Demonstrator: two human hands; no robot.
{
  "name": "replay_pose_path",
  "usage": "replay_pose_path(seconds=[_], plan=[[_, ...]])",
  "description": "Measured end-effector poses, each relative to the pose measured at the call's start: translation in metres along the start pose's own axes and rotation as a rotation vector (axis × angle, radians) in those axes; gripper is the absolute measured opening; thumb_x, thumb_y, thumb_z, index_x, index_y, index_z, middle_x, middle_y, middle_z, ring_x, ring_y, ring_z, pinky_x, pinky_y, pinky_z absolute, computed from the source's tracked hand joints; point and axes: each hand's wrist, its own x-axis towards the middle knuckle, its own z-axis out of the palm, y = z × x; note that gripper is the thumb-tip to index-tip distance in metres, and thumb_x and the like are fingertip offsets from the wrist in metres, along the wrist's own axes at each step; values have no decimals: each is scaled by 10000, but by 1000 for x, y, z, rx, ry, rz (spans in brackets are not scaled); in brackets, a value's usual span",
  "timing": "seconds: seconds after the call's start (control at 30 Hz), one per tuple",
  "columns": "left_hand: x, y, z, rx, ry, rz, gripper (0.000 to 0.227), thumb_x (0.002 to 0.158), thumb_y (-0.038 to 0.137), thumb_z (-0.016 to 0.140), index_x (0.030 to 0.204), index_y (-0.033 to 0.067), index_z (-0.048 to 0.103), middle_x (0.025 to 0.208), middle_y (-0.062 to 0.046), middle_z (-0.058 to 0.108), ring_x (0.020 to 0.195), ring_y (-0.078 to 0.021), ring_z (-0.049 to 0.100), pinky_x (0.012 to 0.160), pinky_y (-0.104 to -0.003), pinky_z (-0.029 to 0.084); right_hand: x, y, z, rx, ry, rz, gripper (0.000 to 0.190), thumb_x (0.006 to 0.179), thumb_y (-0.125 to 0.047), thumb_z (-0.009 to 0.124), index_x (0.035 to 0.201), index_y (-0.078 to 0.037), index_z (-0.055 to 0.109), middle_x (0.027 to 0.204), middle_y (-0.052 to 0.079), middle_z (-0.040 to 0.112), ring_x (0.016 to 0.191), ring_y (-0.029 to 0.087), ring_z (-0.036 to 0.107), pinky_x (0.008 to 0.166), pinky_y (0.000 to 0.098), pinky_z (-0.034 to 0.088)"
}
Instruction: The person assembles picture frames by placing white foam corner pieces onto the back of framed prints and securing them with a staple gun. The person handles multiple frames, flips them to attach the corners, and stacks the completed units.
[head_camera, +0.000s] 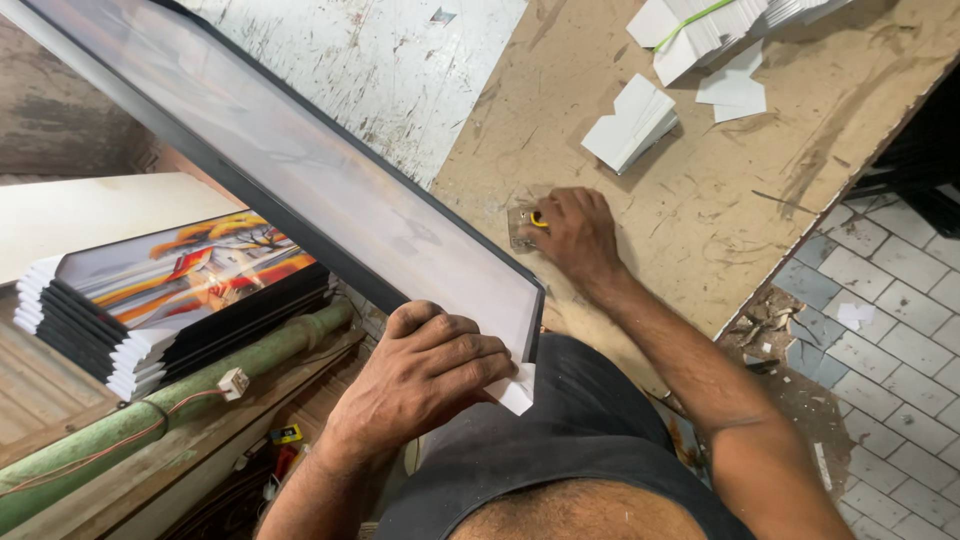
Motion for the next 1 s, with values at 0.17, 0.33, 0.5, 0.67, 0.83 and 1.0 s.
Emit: replay_pose_path(seconds=[0.17,0.33,0.5,0.67,0.83,1.0], plan=[[-3,-5,-2,-27,-32,34,439,765,299,828,1173,200,697,1149,85,694,1078,-138,619,1008,-397,378,30,54,-23,-216,103,203,497,812,-367,881,1058,29,710,1048,153,666,985,315,646,861,454,530],[-3,-8,-3,-27,15,98,477,778,285,832,1217,175,681,1170,55,682,1098,-153,607,1016,-399,379,41,95,-30,-175,-112,261,228,894,-262,820,949,-47,766,951,135,692,911,325,696,779,455,560],[-1,-12,-4,-6,38,144,466,795,290,823,1217,155,681,1178,29,688,1082,-169,598,1002,-405,384,41,93,-43,-36,31,305,114,1005,-104,659,1040,-80,765,1000,123,719,923,356,692,802,476,555],[-7,-23,3,8,42,218,422,883,337,811,1235,149,674,1245,-8,697,1127,-175,598,1030,-404,384,19,55,-79,-76,287,426,123,1047,-104,649,1085,-28,737,1018,158,725,875,386,688,759,489,541],[-12,-111,-35,159,50,163,598,720,378,864,1261,191,692,1323,-20,690,1246,-199,582,1140,-499,277,-42,-2,-140,-198,678,463,79,1117,-7,657,1086,54,698,960,161,695,887,290,710,750,424,554],[-33,-261,-138,336,293,-20,396,777,303,940,1118,225,755,1280,40,751,1339,-161,615,1237,-435,209,-96,-74,-192,567,1110,681,145,1051,107,587,1173,178,618,1106,246,712,875,217,750,741,327,671]])
